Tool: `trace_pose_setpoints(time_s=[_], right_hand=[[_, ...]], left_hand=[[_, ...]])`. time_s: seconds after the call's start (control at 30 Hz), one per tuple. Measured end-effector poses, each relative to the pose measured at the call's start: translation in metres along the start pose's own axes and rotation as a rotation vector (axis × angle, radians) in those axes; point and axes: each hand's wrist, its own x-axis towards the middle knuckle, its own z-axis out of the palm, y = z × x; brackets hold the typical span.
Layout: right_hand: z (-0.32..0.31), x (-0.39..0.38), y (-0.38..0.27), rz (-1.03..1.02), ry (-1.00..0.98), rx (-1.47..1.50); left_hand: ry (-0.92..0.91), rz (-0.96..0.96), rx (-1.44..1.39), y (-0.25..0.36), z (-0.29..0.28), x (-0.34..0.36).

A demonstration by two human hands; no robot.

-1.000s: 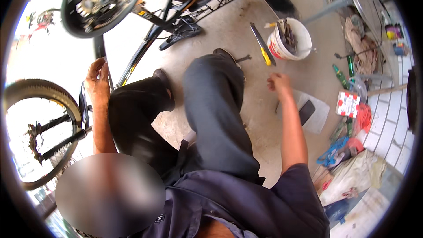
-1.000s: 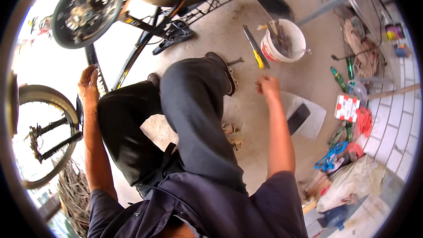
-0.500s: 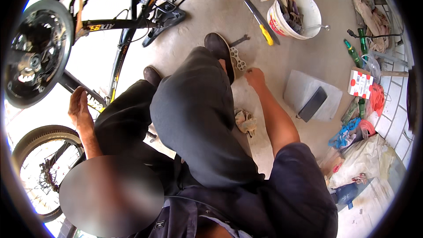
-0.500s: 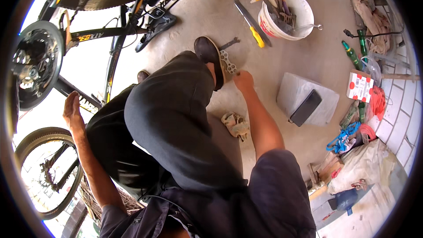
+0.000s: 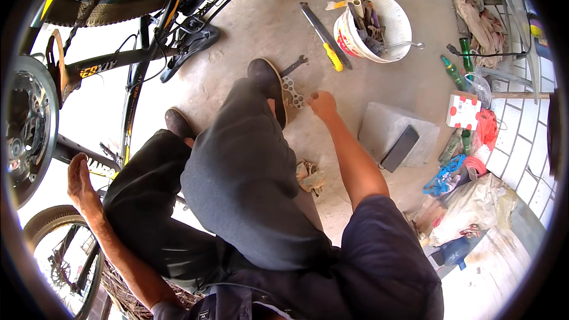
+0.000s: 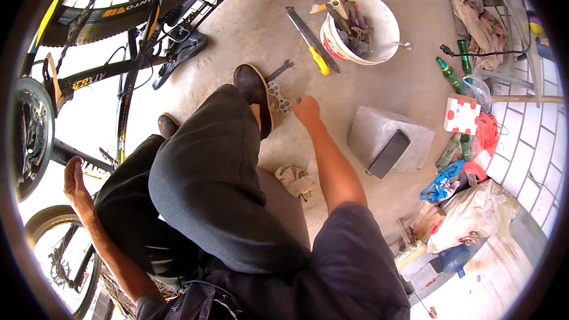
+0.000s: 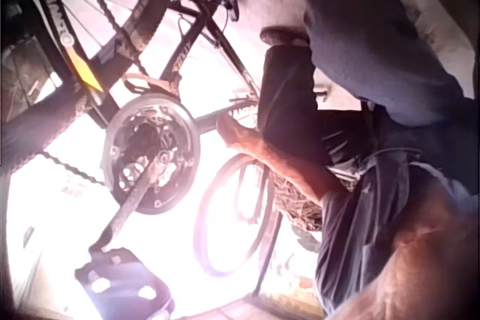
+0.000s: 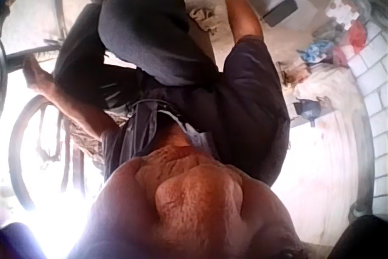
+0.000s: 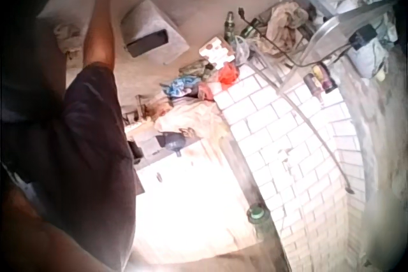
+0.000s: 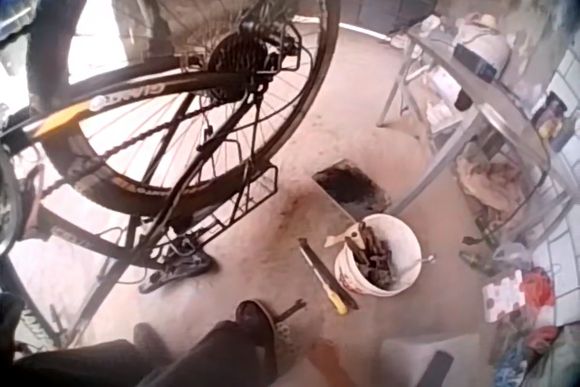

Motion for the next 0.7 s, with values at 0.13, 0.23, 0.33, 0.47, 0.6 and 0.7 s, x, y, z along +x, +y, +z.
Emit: trace_pose_setpoints(time_s=[0.13, 0.23, 0.33, 0.47, 0.6, 0.7], right_hand=[[-0.067, 0.017, -0.014, -0.036, 0.218, 0.094], [-0.126, 0.020, -0.036, -0.038, 0.418, 0.214], [-0.178, 0.022, -0.057, -0.073, 0.548, 0.290], [-0.214, 0.032, -0.065, -0.136, 0.695, -0.073], [-0.198, 0.050, -0.055, -0.133, 0.489, -0.328], [-0.196, 0.047, -0.047, -0.221, 0.521, -0.263]], left_hand=[[0.001, -0.021, -0.066, -0.007, -0.001, 0.002], [0.001, -0.037, -0.090, -0.011, -0.003, 0.001], [0.009, -0.043, -0.108, -0.012, -0.007, -0.003], [0.006, -0.053, -0.105, -0.010, -0.002, 0.001], [0.009, -0.057, -0.099, -0.005, 0.000, 0.001], [0.008, -0.052, -0.079, -0.002, -0.001, 0.001]])
